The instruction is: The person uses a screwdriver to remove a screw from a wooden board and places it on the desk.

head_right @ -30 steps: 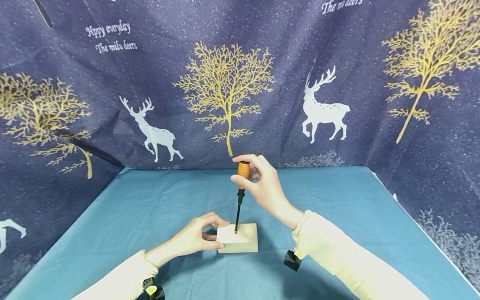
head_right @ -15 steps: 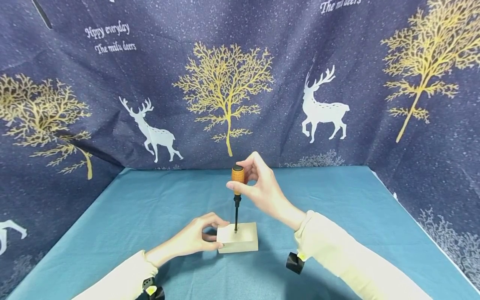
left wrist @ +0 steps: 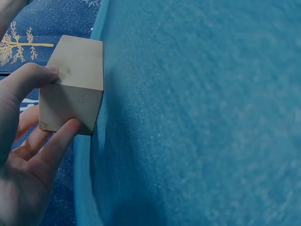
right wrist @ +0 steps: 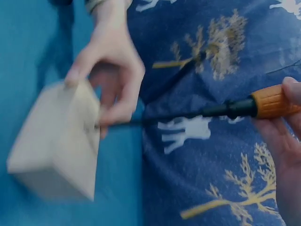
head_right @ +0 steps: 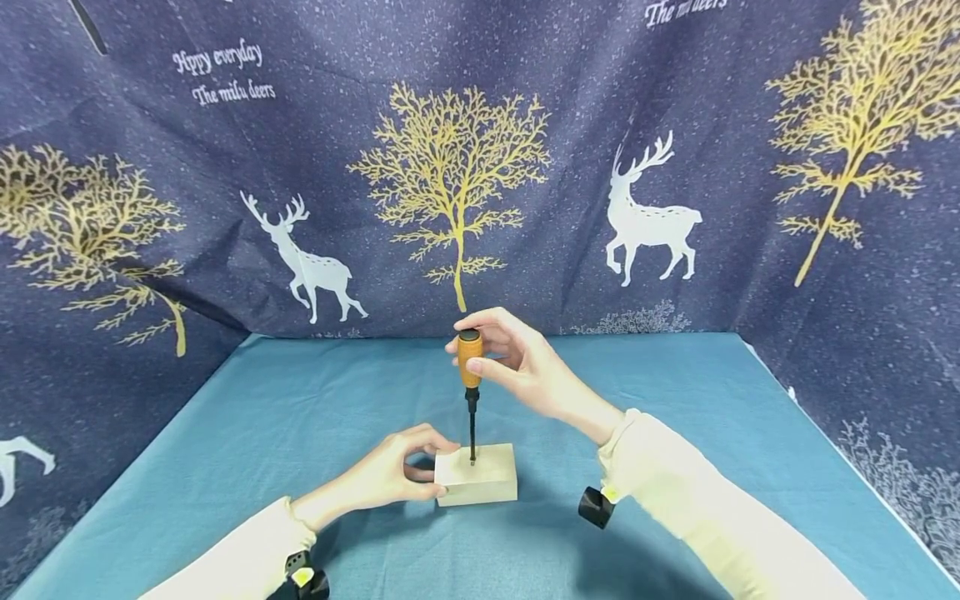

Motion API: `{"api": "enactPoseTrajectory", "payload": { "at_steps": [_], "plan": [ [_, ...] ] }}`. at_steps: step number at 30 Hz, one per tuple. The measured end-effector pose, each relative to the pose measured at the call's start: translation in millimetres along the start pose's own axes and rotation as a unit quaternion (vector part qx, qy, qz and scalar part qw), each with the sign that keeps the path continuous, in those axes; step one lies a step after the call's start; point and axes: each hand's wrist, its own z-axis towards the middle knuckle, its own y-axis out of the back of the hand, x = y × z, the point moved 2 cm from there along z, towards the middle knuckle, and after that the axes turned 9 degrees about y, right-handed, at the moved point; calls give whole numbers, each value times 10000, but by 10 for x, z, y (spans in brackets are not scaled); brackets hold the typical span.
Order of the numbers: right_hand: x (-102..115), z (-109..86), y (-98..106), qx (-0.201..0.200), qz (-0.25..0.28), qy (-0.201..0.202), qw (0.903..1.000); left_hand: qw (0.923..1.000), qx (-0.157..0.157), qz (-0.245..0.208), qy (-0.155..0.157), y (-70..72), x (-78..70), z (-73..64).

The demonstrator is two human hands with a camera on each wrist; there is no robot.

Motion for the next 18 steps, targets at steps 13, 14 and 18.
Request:
{"api": "enactPoseTrajectory", "payload": {
  "at_steps": [13,14,18],
  "plan": [
    [19,18,-108,-797,-2223,-724,9690,9999,-100,78,46,-8,-17,-3],
    [32,21,-113,-822,-2116,-750,9710,9999,-94,73,44,-8,-16,-4],
    [88,23,-111,-867,-1615,-825,9796,10000,-59,32,-4,-1,-11,-11]
  ]
}}
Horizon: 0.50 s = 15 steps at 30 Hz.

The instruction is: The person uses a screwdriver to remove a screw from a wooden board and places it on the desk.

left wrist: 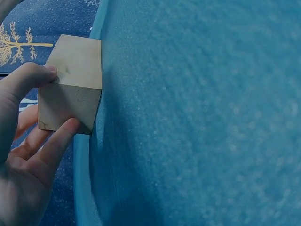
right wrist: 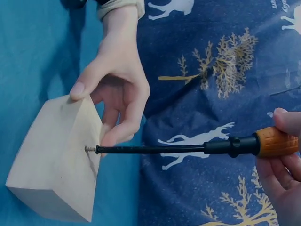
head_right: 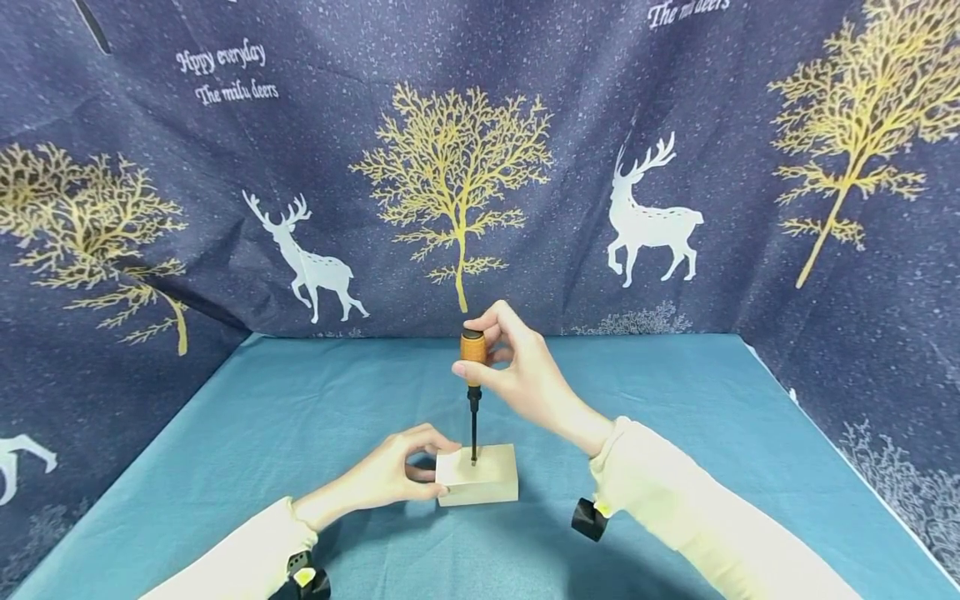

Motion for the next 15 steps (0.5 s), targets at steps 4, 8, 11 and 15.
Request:
{"api": "enactPoseTrajectory", "payload": {
  "at_steps": [4,8,11,15],
  "plan": [
    [-16,0,53,256,395,169,9987,10000,57,-53,-4,8,8,1],
    [-66,14,109,916,1129,700,9869,9999,77,-74,-24,15,19,11],
    [-105,23,128,1335,1585,890,9742,9999,73,-72,-47,17,27,19],
    [-137,32,101,1338,1471,970,9752,9999,80,-74,-50,9,34,25]
  ]
}}
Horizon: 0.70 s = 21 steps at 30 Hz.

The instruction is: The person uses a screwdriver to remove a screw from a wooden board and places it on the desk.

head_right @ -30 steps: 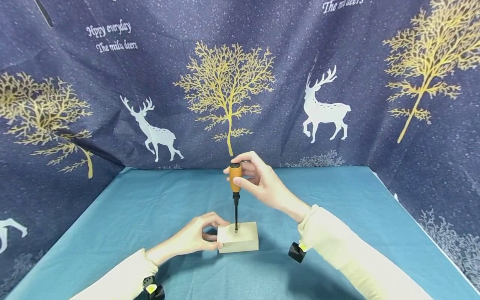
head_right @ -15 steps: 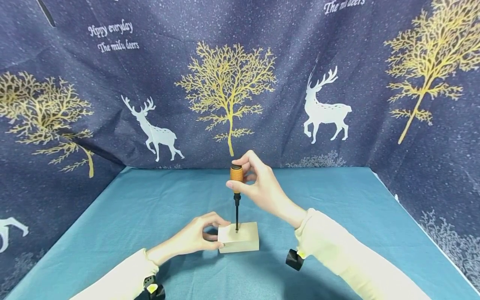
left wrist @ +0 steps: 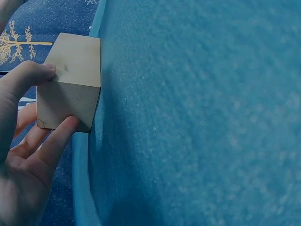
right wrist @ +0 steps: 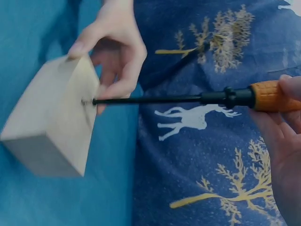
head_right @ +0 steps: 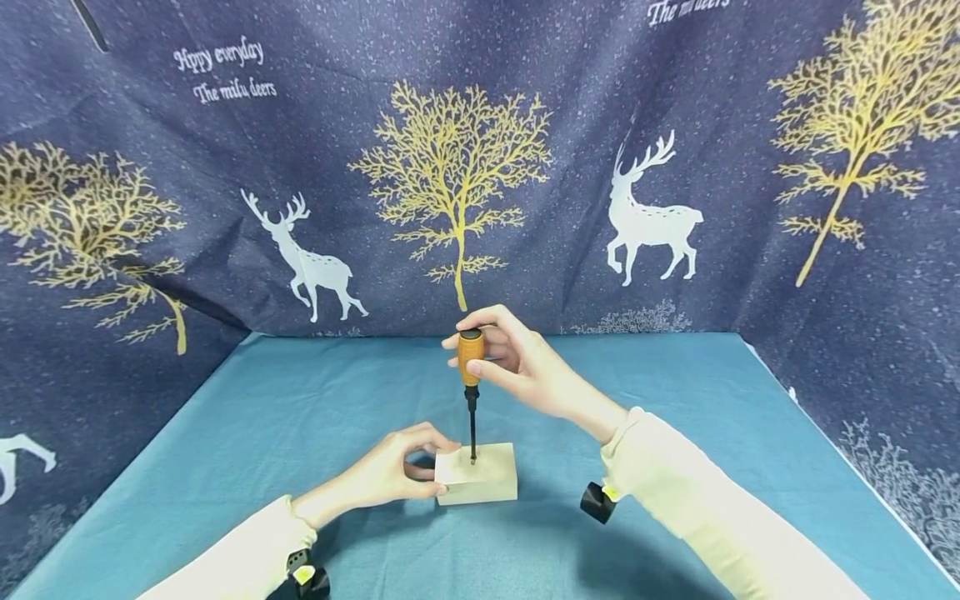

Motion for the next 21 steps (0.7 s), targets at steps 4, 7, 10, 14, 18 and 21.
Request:
{"api": "enactPoseTrajectory", "payload": {
  "at_steps": [4,7,10,14,18,21],
  "plan": [
    [4,5,-74,-571,-1428,-158,9880,10000,21,-24,68,-2,-4,-4],
    [16,-3,-130,-1223,-2330,-458,9637,9999,18,-16,102,-2,-8,-7],
    [40,1,-160,-1679,-2350,-612,9554,10000,14,-8,70,-3,-6,-5],
    [95,5,-154,-1759,-1959,-718,9620,10000,30,-28,58,-7,12,-2],
    [119,-1,-108,-1630,-1443,-836,9724,9999,63,-67,84,1,21,-5],
    [120,-5,-65,-1245,-987,-728,9846,9999,97,-100,83,13,12,-6]
  ]
}}
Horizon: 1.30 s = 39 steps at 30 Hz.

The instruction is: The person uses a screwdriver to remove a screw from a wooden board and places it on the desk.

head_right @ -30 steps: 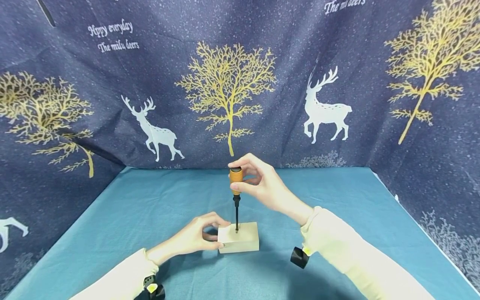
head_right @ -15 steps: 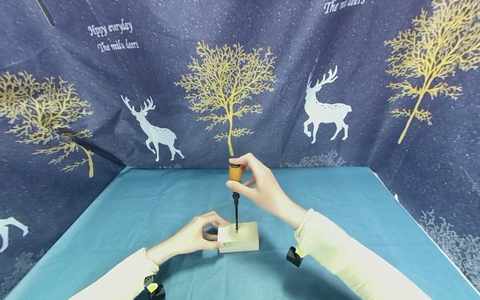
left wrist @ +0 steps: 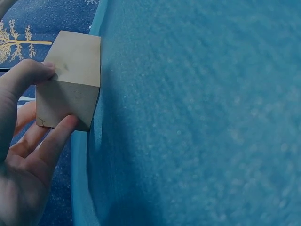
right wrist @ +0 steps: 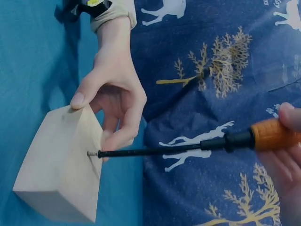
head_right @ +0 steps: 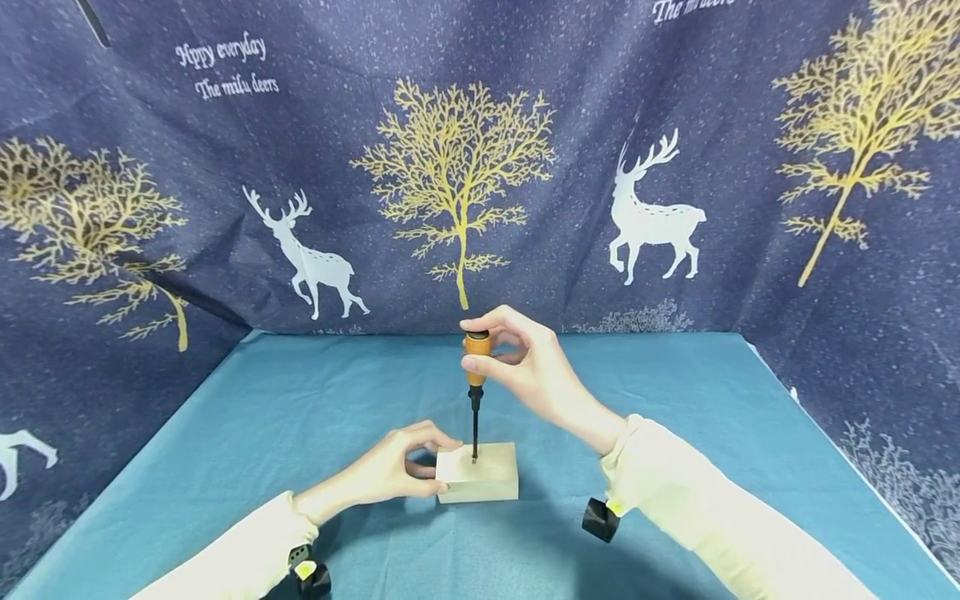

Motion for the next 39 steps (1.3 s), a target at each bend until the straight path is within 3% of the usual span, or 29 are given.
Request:
{"api": "enactPoseTrajectory", "payload": {
  "at_steps": [4,7,9,12,16,19,23,27,31,36,39],
  "plan": [
    [-38,8,52,760,853,355,9928,10000,-10,0,-13,8,-11,2],
    [-62,13,61,1072,1255,510,9850,10000,-41,2,-7,7,-5,7],
    [-56,15,45,1037,945,614,9882,10000,-58,5,2,4,1,12],
    [-27,9,4,685,-113,630,9956,10000,-77,-1,12,4,1,17],
    [20,-5,-57,176,-1354,468,9895,10000,-78,-13,25,6,-7,11],
    [51,-2,-82,-17,-1624,301,9863,10000,-64,-8,17,7,-8,7],
    [94,13,-75,-149,-1599,-52,9870,10000,-34,-5,47,9,2,8],
    [121,6,-47,-239,-1402,-348,9892,9999,-16,8,105,9,6,12],
    [111,-2,-20,-172,-851,-436,9953,9999,-1,7,138,9,1,15],
    [51,9,19,215,110,-100,9997,9999,26,-44,148,8,-3,22],
    [-7,7,43,639,820,206,9944,9999,33,-70,128,5,-9,23]
  ]
}}
